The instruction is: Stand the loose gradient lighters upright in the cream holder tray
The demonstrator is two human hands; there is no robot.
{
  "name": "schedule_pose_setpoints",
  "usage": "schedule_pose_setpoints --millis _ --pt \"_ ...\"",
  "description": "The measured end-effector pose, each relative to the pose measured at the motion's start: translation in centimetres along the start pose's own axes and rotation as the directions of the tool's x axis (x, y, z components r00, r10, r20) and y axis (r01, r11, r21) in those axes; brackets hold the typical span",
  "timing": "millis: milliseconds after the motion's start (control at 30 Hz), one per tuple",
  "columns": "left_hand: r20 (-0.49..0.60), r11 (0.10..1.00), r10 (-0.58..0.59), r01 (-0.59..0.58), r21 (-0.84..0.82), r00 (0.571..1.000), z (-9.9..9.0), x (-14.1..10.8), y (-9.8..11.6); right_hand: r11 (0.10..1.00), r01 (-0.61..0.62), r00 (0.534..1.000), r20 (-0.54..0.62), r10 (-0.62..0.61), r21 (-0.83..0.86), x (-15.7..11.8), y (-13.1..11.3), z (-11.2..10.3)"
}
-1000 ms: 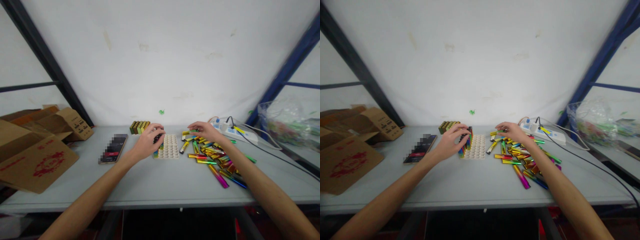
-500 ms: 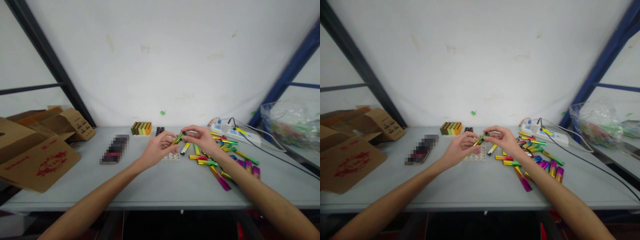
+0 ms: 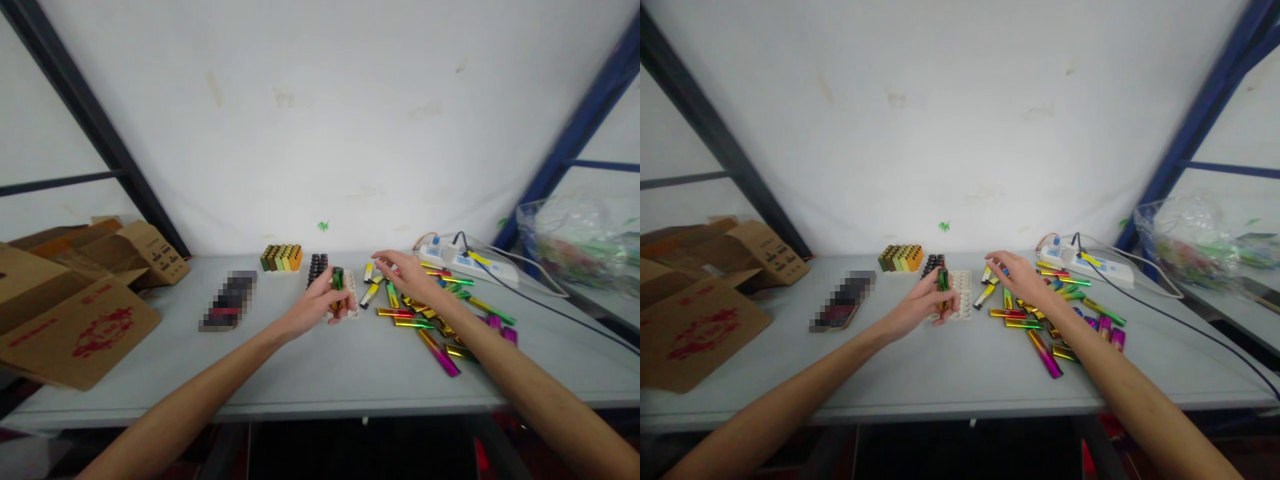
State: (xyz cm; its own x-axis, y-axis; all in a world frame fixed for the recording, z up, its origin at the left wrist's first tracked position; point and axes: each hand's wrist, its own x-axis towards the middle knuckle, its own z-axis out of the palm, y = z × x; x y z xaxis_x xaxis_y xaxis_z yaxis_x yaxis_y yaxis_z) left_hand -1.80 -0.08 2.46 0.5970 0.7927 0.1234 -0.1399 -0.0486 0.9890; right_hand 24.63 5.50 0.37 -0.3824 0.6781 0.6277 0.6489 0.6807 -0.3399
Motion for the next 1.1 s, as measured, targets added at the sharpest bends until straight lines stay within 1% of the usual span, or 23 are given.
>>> schedule_pose_setpoints --millis 133,267,467,700,933,1000,1100 --pt "0.048 0.991 -0.068 0.073 -0.115 0.997 0.2 0.2 -0.8 0.997 0.054 0.994 0.097 -0.048 -0.062 -0.1 0.5 0.4" --pt "0.066 0.960 -0.141 0.152 -0.234 0.988 0.6 0.2 -1.3 0.991 0.050 0.992 0.121 -0.035 -0.120 0.0 0.8 -0.2" --pt "0.108 0.943 -0.242 0.260 -0.208 0.964 0.2 0.3 -1.8 0.986 0.057 0.990 0.137 -0.036 -0.155 0.0 1.4 -0.6" --pt "0.108 0.941 -0.212 0.233 -0.245 0.971 -0.3 0.2 -2.3 0.986 0.044 0.987 0.157 -0.019 -0.159 0.0 1.2 -0.2" --pt "0.149 0.937 -0.260 0.287 -0.199 0.954 -0.3 0.3 -2.6 0.987 0.036 0.986 0.168 -0.009 -0.157 -0.1 1.2 -0.2" --pt "0.143 0.941 -0.258 0.282 -0.188 0.956 -0.4 0.3 -2.5 0.986 0.033 0.985 0.174 -0.003 -0.165 0.0 1.3 -0.2" --pt "0.104 0.953 -0.240 0.254 -0.163 0.965 -0.3 0.4 -2.3 0.986 0.038 0.984 0.177 -0.008 -0.164 0.0 1.4 -0.3"
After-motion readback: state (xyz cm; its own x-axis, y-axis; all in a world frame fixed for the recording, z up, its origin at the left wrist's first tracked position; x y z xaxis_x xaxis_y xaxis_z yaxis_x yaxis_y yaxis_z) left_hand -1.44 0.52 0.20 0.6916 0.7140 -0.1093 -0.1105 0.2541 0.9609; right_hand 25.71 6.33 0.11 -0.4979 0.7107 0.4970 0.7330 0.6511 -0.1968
